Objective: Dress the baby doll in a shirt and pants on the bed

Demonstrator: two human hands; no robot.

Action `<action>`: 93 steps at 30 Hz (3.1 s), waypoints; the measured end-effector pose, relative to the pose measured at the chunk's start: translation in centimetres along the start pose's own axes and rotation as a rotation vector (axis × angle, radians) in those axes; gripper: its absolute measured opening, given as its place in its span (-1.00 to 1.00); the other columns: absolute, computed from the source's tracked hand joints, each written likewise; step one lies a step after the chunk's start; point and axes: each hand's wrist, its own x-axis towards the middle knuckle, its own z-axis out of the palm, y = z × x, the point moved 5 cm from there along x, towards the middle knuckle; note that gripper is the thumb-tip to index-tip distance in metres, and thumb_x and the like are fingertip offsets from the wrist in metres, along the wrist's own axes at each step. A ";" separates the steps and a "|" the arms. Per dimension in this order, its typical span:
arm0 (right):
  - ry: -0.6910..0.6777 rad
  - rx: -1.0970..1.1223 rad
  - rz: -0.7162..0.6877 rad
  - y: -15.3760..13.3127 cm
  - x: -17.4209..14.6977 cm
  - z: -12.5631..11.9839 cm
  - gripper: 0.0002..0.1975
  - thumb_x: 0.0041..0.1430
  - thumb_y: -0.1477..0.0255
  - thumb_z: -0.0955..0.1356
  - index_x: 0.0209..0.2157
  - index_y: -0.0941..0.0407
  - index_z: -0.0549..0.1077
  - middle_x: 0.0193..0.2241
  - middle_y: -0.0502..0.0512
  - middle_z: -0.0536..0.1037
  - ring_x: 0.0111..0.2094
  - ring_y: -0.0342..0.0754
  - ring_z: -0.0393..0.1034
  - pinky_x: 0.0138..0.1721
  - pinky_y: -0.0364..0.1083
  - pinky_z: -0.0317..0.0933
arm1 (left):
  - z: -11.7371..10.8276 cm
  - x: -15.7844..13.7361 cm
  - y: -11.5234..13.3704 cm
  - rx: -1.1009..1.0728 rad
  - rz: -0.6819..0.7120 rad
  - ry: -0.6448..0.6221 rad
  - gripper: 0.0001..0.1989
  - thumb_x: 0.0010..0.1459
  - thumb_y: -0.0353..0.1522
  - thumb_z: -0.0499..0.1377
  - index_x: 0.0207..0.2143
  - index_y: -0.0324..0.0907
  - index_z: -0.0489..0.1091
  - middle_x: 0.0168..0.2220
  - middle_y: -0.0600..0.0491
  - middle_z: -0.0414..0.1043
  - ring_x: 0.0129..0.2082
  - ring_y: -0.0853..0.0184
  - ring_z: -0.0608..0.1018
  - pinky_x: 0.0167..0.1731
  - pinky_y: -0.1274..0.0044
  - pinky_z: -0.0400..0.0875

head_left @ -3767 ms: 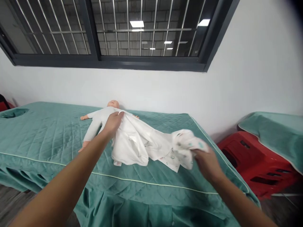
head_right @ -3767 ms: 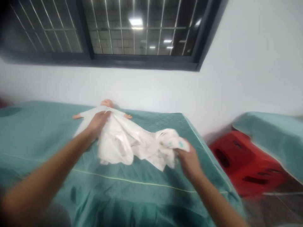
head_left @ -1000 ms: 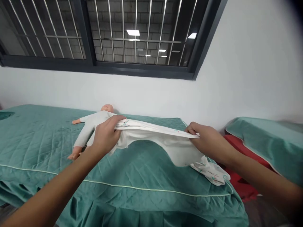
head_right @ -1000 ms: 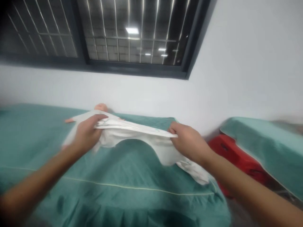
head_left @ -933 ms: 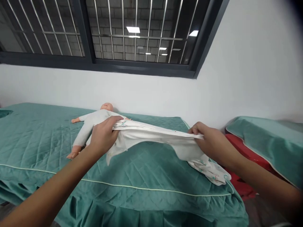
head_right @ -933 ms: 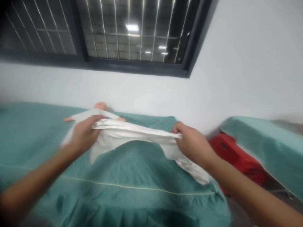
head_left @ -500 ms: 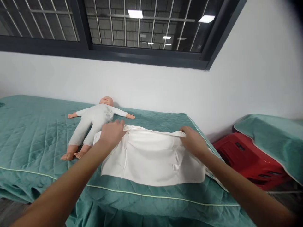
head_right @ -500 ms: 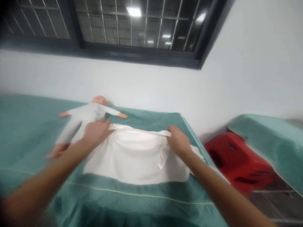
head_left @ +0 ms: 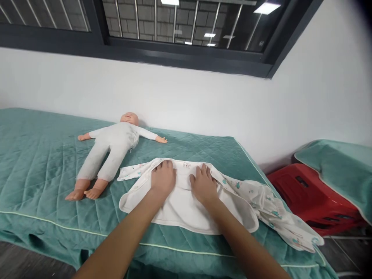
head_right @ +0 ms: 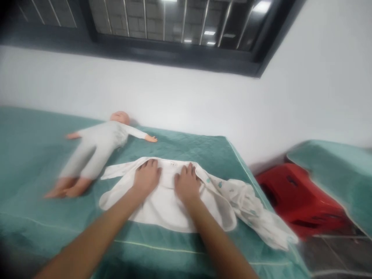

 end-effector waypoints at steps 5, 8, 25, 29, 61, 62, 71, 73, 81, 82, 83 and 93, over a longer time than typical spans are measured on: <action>0.059 0.000 -0.045 -0.1 1.5 -0.9 -0.39 0.35 0.23 0.07 0.37 0.09 -0.08 0.41 0.24 -0.27 0.38 0.20 -0.23 0.05 0.19 0.26 | -0.8 0.9 -0.2 0.008 -0.022 0.083 -0.49 0.31 -0.25 -0.08 0.29 -0.14 0.05 0.22 -0.21 0.20 0.09 0.06 0.41 -0.01 0.23 0.37; 0.059 -0.006 -0.055 0.0 2.9 -0.9 -0.40 0.35 0.23 0.07 0.36 0.07 -0.05 0.41 0.22 -0.29 0.38 0.19 -0.17 0.03 0.15 0.28 | -0.6 2.0 -0.2 0.007 0.005 0.075 -0.45 0.30 -0.26 -0.05 0.31 -0.12 0.01 0.25 -0.20 0.18 0.08 0.04 0.42 -0.01 0.19 0.37; 0.253 -0.053 -0.115 2.8 9.7 -1.7 -0.38 0.29 0.48 0.10 0.36 0.13 -0.05 0.41 0.18 -0.19 0.36 0.11 -0.08 -0.13 -0.01 0.41 | 1.7 9.5 -0.1 -0.009 -0.010 0.184 -0.41 0.35 -0.17 -0.18 0.37 -0.13 -0.07 0.32 -0.18 0.11 0.36 -0.01 0.05 0.23 0.12 0.07; 0.203 -0.020 -0.139 2.7 10.0 -0.9 -0.40 0.36 0.26 0.05 0.37 0.12 -0.08 0.41 0.19 -0.21 0.36 0.10 -0.11 -0.09 0.05 0.40 | 2.1 9.5 -0.1 -0.009 -0.018 0.169 -0.43 0.34 -0.17 -0.17 0.35 -0.10 -0.04 0.30 -0.15 0.15 0.33 -0.01 0.11 0.21 0.11 0.08; 0.113 0.037 -0.184 -1.9 13.7 1.4 -0.67 0.25 0.57 0.13 -0.02 0.20 0.37 -0.04 0.34 0.40 0.03 0.19 0.25 -0.02 0.11 0.17 | 4.7 10.7 1.8 0.005 0.456 0.087 -0.60 0.36 -0.36 -0.13 0.14 -0.19 0.32 0.28 -0.04 0.23 0.30 0.33 0.22 0.29 0.44 0.10; 0.123 0.047 -0.179 -2.0 13.7 1.6 -0.66 0.26 0.56 0.13 -0.01 0.20 0.36 -0.01 0.34 0.39 0.06 0.20 0.22 0.02 0.12 0.15 | 4.9 11.1 1.7 -0.020 0.445 0.067 -0.57 0.37 -0.33 -0.15 0.17 -0.22 0.28 0.29 -0.07 0.19 0.32 0.30 0.19 0.31 0.41 0.07; 0.106 0.138 -0.150 -0.9 14.2 2.4 -0.46 0.29 0.43 0.10 0.28 0.25 0.09 0.37 0.22 -0.04 0.35 0.06 -0.21 0.18 0.03 0.09 | 5.7 13.3 1.0 -0.144 0.231 -0.122 -0.39 0.33 -0.07 -0.27 0.36 -0.02 -0.04 0.42 0.13 -0.20 0.39 0.15 -0.04 0.27 0.16 0.09; 0.060 0.148 -0.143 -0.9 14.2 2.6 -0.41 0.28 0.42 0.09 0.33 0.21 -0.01 0.41 0.15 -0.18 0.38 0.04 -0.31 0.18 0.06 0.10 | 5.5 13.3 1.0 -0.162 0.184 -0.141 -0.38 0.32 -0.04 -0.28 0.37 0.02 -0.09 0.43 0.18 -0.33 0.40 0.14 -0.09 0.25 0.13 0.10; -0.111 0.116 -0.064 -0.7 15.0 4.1 -0.33 0.34 0.17 -0.04 0.36 0.25 -0.11 0.40 0.30 -0.19 0.37 0.12 -0.17 0.15 0.15 0.13 | 5.7 13.4 0.9 -0.202 0.022 -0.265 -0.37 0.30 -0.05 -0.34 0.38 0.07 -0.23 0.43 0.17 -0.46 0.36 0.11 0.07 0.19 0.09 0.18; -0.128 0.111 -0.063 -0.8 15.2 4.2 -0.31 0.34 0.15 -0.04 0.36 0.25 -0.12 0.40 0.31 -0.20 0.37 0.13 -0.16 0.15 0.16 0.12 | 5.7 13.4 0.9 -0.201 0.014 -0.266 -0.37 0.30 -0.06 -0.34 0.38 0.07 -0.23 0.44 0.16 -0.45 0.36 0.11 0.08 0.19 0.10 0.19; -0.144 0.104 -0.062 -0.9 15.4 4.3 -0.31 0.34 0.14 -0.03 0.36 0.24 -0.12 0.40 0.32 -0.22 0.37 0.14 -0.17 0.15 0.17 0.11 | 5.6 13.4 1.0 -0.198 0.004 -0.263 -0.37 0.30 -0.07 -0.35 0.39 0.06 -0.23 0.44 0.14 -0.42 0.35 0.11 0.10 0.18 0.11 0.20; -0.091 0.041 -0.121 -1.7 13.8 3.1 -0.32 0.36 0.21 0.01 0.35 0.35 -0.08 0.39 0.44 -0.24 0.40 0.17 -0.36 0.28 0.17 -0.21 | 4.8 10.8 2.2 -0.125 -0.076 -0.123 -0.33 0.32 -0.10 -0.32 0.37 -0.21 -0.08 0.41 -0.11 -0.17 0.34 0.06 0.12 0.26 0.16 0.04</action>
